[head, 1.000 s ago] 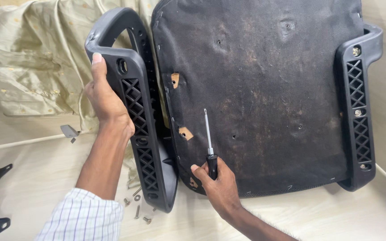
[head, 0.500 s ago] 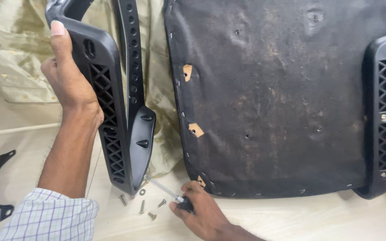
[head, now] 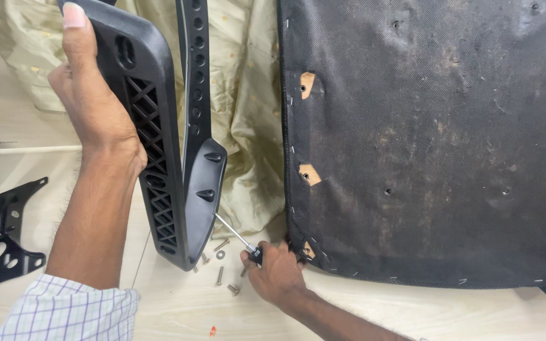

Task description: The person attaches a black plastic frame to a fabric-covered seat using a screwdriver and screws. They align the frame, insert screws, and tighten them to secure the frame to the seat.

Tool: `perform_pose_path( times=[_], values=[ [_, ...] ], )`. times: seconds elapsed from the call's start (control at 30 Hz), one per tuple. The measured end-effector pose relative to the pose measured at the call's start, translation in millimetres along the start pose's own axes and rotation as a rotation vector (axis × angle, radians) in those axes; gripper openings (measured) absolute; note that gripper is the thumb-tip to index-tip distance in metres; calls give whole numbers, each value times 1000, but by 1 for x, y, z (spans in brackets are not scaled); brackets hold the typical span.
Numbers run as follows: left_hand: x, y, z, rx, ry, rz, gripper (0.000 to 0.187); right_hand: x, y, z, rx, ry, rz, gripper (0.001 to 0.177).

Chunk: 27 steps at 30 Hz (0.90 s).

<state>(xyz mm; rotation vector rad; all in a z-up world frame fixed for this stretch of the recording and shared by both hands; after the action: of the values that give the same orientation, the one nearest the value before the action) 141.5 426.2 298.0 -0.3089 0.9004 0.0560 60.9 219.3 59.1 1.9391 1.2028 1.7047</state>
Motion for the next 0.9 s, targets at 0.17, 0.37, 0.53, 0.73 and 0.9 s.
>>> perform_pose_path(
  times=[0.17,0.37,0.53,0.73,0.9],
  values=[
    [3,8,-1,-17,32,8,51,-8,-7,-5,6,78,-90,51],
    [11,7,1,29,-9,34,50,-18,-13,-21,161,325,-120,51],
    [11,2,4,6,1,-11,50,-23,-24,-41,282,569,-104,58],
    [1,-22,2,6,-7,-137,49,-27,-18,-47,355,562,-31,72],
    [-3,-55,-1,-95,44,-193,57,-31,-1,-53,317,493,26,68]
  ],
)
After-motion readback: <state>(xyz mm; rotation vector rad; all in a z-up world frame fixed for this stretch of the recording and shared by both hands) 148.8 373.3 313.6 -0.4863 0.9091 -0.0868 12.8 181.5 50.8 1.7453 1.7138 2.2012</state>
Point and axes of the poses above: each hand's wrist, its own z-axis towards the middle knuckle, its own y-axis out of the back of the hand, x = y × z, the point moved 4 cm from there along z, towards the middle knuckle, and after that the axes turned 10 degrees about y, right-handed, at the moved point
